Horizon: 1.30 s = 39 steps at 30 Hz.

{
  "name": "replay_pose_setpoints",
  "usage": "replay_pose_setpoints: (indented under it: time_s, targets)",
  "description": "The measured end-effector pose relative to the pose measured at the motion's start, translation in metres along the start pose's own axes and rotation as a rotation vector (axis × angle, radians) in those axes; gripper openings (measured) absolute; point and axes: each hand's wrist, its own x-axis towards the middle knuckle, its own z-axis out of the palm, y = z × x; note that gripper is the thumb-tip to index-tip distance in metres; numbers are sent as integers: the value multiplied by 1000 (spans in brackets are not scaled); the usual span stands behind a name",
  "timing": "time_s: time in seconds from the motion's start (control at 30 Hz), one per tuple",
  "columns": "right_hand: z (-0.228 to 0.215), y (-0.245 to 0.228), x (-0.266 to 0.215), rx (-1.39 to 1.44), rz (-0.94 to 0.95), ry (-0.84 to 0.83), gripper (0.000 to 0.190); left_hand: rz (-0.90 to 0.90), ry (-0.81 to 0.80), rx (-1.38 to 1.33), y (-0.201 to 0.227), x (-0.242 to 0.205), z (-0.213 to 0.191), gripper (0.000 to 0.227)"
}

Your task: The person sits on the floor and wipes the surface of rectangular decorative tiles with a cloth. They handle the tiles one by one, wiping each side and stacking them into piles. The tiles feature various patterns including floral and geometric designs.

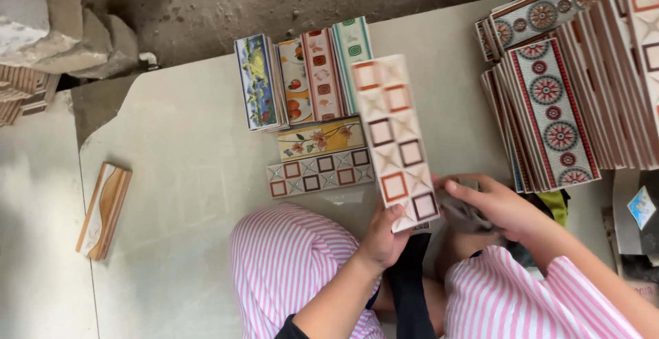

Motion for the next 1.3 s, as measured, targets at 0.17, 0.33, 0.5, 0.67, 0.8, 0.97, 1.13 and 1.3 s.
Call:
replay_pose_setpoints:
  time_s: [0.17,0.33,0.5,0.67,0.8,0.97,1.13,1.3]
  targets:
    - [6,4,8,-77,-70,-25,37,161,187,91,15,1,9,64]
    - [21,11,7,-287,-55,-74,33,373,563,-32,21,9,5,59]
    - [39,8,4,-358,-75,-208,38,473,656,-157,16,10,-16,49]
    - [48,7,11,-346,-93,-344,46,491,743,-228,23,8,-3,52]
    - [53,4,24,-332,-232,-435,54,470,829,-221,35,11,8,55]
    - [53,23,42,-284,-226,-423,53,342,968,-208,27,10,3,65]
    - [50,30,49,-252,-213,-427,54,178,1065,-139,21,11,-8,63]
    - [51,21,44,-256,-209,-441,55,96,1058,-295,15,15,-30,60]
